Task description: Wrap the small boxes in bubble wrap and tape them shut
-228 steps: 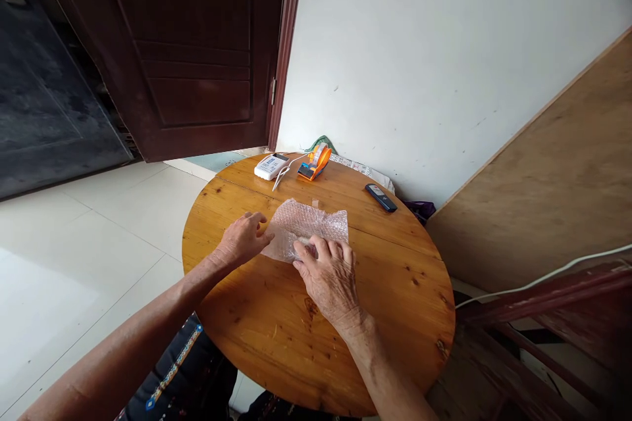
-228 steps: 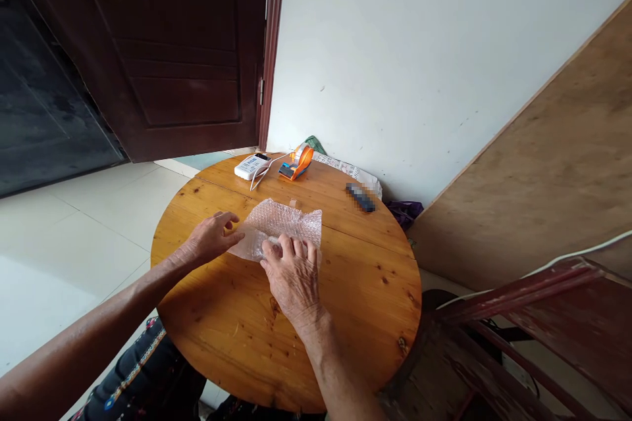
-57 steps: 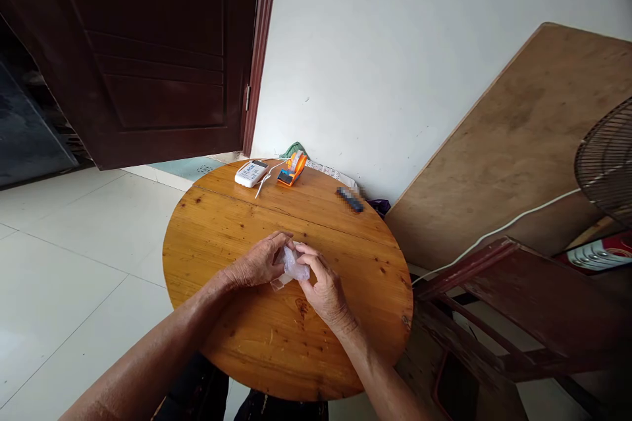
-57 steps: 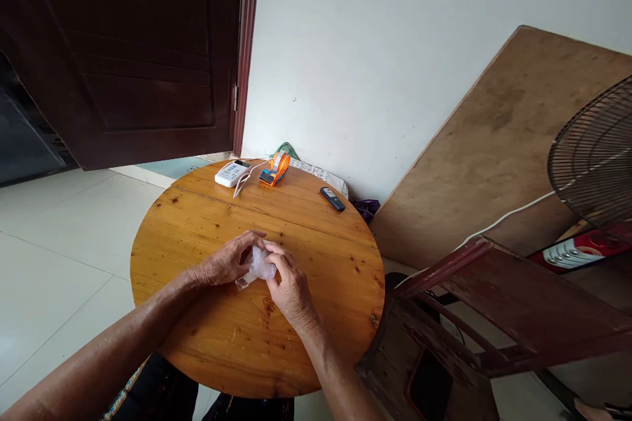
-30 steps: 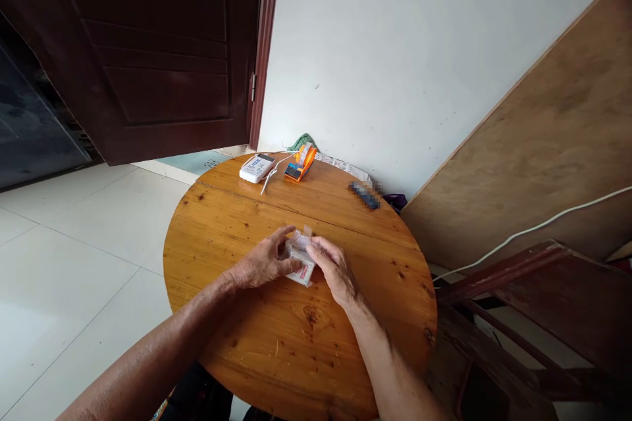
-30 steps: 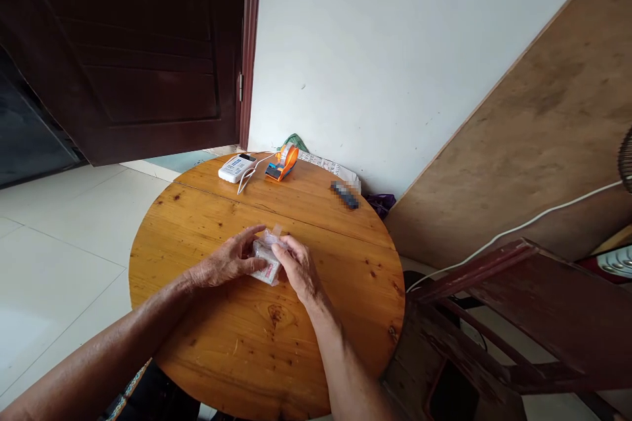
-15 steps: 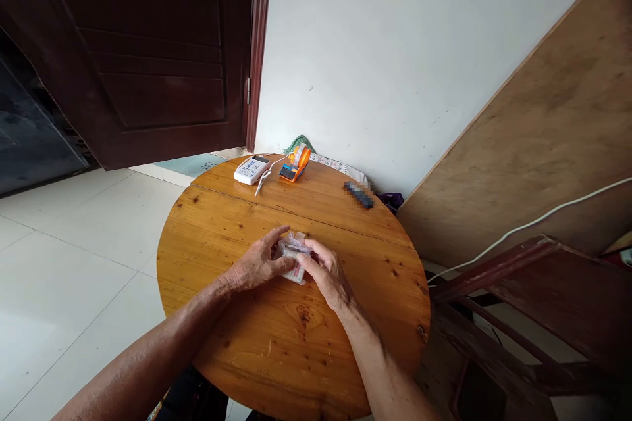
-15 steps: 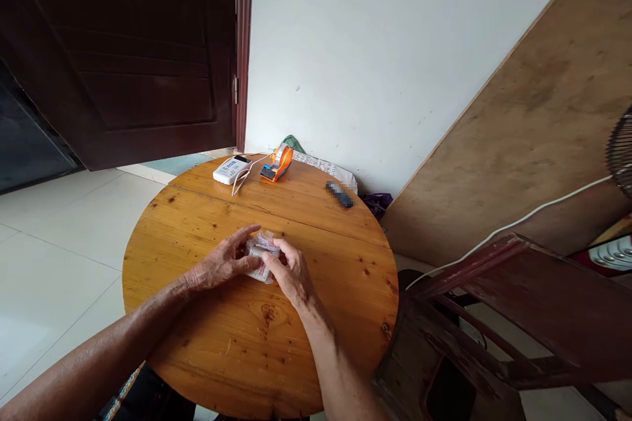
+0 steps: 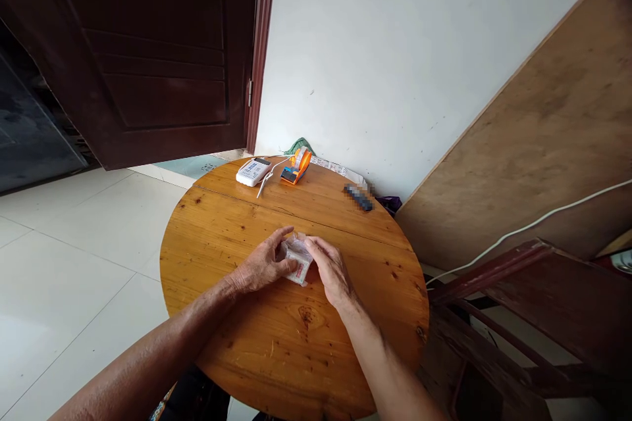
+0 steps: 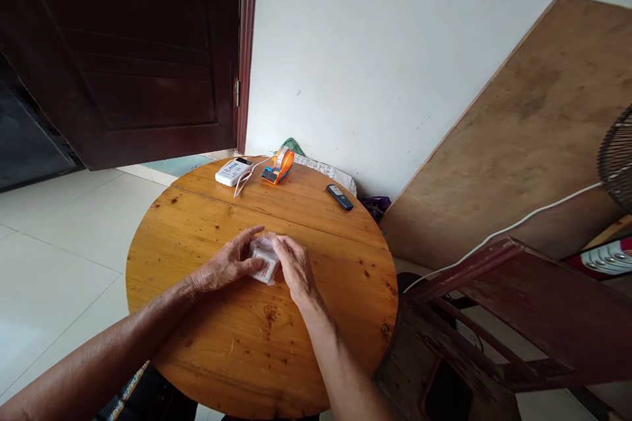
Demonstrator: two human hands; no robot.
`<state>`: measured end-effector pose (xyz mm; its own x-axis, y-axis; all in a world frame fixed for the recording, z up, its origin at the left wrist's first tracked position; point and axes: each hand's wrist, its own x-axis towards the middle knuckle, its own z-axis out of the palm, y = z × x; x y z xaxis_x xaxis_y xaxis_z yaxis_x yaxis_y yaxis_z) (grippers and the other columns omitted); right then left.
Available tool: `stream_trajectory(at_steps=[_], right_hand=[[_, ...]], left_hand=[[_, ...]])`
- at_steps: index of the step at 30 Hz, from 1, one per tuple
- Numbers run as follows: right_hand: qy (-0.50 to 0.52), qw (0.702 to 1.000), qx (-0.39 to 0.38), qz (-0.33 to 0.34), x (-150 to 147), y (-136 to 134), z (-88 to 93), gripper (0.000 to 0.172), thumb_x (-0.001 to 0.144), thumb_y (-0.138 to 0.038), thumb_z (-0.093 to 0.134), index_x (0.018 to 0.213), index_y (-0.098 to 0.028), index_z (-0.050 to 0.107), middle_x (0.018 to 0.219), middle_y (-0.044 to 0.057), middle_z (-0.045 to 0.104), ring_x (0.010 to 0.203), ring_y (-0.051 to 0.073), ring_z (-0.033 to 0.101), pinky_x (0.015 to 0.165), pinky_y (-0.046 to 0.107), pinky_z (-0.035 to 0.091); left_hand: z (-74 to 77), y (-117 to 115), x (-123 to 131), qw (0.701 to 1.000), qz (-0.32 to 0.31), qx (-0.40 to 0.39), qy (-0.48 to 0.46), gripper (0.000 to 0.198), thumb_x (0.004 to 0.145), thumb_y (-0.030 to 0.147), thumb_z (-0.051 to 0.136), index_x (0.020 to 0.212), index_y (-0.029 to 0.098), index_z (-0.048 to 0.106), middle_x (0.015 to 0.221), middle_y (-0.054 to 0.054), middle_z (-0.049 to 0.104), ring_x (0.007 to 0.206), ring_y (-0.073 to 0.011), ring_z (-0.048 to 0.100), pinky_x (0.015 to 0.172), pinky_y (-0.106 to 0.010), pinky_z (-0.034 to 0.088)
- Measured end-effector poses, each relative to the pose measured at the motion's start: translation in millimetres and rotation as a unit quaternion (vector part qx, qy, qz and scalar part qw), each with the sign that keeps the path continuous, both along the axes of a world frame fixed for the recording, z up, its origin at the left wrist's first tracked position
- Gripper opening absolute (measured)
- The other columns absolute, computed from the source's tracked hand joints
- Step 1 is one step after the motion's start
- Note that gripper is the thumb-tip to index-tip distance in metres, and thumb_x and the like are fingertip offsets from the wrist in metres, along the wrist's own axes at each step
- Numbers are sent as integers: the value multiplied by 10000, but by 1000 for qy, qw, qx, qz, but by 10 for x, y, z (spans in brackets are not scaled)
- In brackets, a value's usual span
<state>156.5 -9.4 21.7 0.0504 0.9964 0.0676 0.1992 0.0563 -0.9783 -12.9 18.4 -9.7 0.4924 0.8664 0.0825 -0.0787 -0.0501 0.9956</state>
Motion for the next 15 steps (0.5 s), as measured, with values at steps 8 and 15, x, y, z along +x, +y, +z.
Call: stream_trajectory(at_steps=[8, 15], right_hand=[[49, 997, -45, -31, -122, 171, 148, 366, 703, -548, 712, 680, -193, 631, 647, -9, 605, 615, 147, 511, 588, 265, 401], [105, 991, -2, -84, -193, 175, 59, 291, 703, -460, 720, 700, -190, 613, 649, -38, 543, 615, 123, 458, 588, 241, 385]], left_hand=[[71, -30, 25, 1000, 1, -10, 1, 797, 744, 237, 686, 1466, 166, 357, 1159, -73, 609, 933, -170, 576, 816, -295, 490], [90, -33, 39, 1000, 12, -28, -5, 784, 728, 229, 699, 1444, 167, 388, 1128, -58, 600, 958, -180, 549, 831, -300, 467]])
